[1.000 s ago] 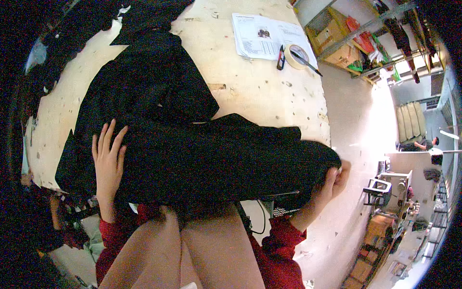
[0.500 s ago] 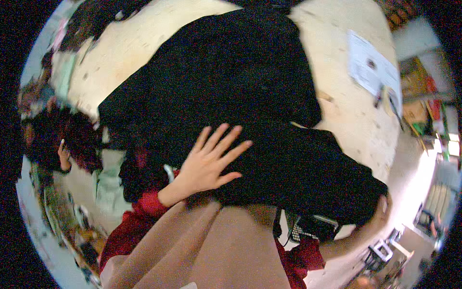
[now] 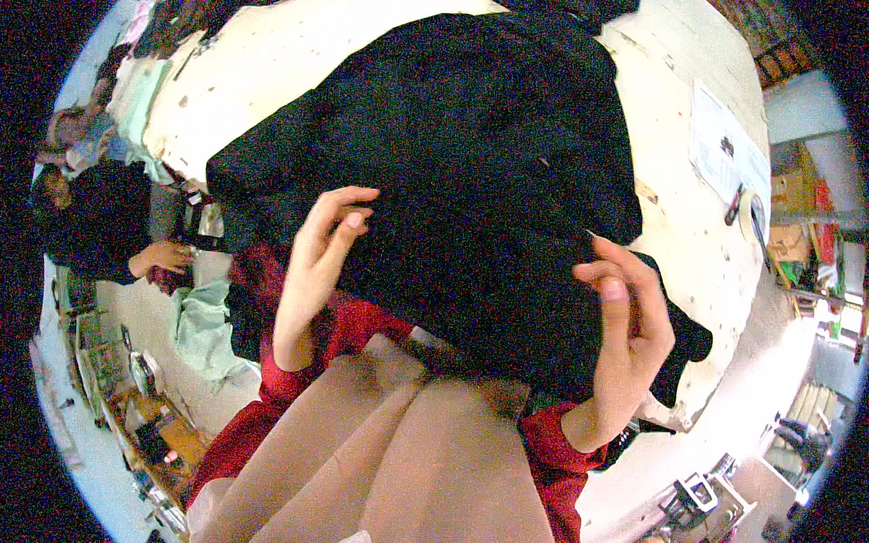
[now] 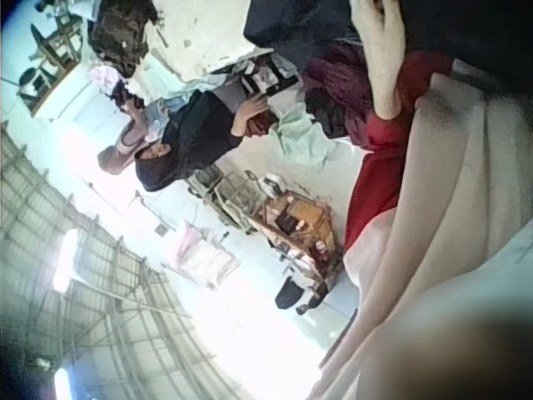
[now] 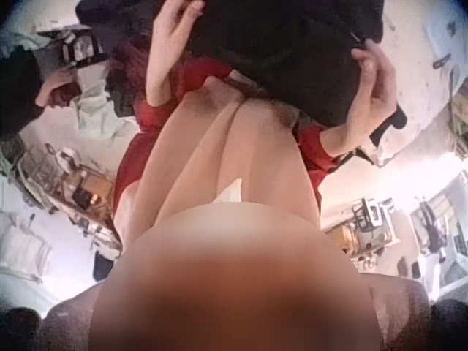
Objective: The person applies white adhesive labels to a black hoodie on a worktable. They smooth the fabric, place and press the labels, write on one label with a pen, and repeatedly fold and unfold the hoodie to check placement.
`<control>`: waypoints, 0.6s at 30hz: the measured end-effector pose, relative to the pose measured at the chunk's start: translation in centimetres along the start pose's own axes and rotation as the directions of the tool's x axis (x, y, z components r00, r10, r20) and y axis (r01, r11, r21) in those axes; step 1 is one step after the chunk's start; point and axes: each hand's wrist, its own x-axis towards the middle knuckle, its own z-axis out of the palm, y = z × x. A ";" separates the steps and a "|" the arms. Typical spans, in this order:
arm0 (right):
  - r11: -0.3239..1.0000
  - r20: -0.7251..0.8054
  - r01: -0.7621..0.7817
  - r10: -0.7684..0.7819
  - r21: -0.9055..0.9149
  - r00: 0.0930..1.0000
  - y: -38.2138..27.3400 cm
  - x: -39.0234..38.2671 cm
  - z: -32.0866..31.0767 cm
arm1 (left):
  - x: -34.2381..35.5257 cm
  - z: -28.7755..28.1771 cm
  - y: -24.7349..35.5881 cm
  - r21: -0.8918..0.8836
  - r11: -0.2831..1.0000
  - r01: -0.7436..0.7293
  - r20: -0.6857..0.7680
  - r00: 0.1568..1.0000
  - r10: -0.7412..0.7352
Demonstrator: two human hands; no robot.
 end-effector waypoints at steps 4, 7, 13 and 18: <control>0.974 0.048 0.119 -0.112 -0.191 0.993 1.9 -2.2 -1.8 | 0.5 0.7 1.0 -0.106 0.993 0.057 0.042 0.998 -0.053; 0.900 0.297 0.389 -0.324 -0.196 0.898 2.9 -4.4 0.7 | 1.8 2.5 3.0 -0.226 0.968 0.111 0.140 0.987 -0.081; 0.729 0.490 0.637 -0.472 -0.250 0.733 5.7 -6.4 6.6 | 3.6 3.6 1.8 -0.433 0.873 0.223 0.240 0.962 -0.127; 0.719 0.514 0.676 -0.523 -0.164 0.680 6.7 -6.4 6.6 | 2.1 1.7 0.8 -0.457 0.831 0.318 0.292 0.936 -0.197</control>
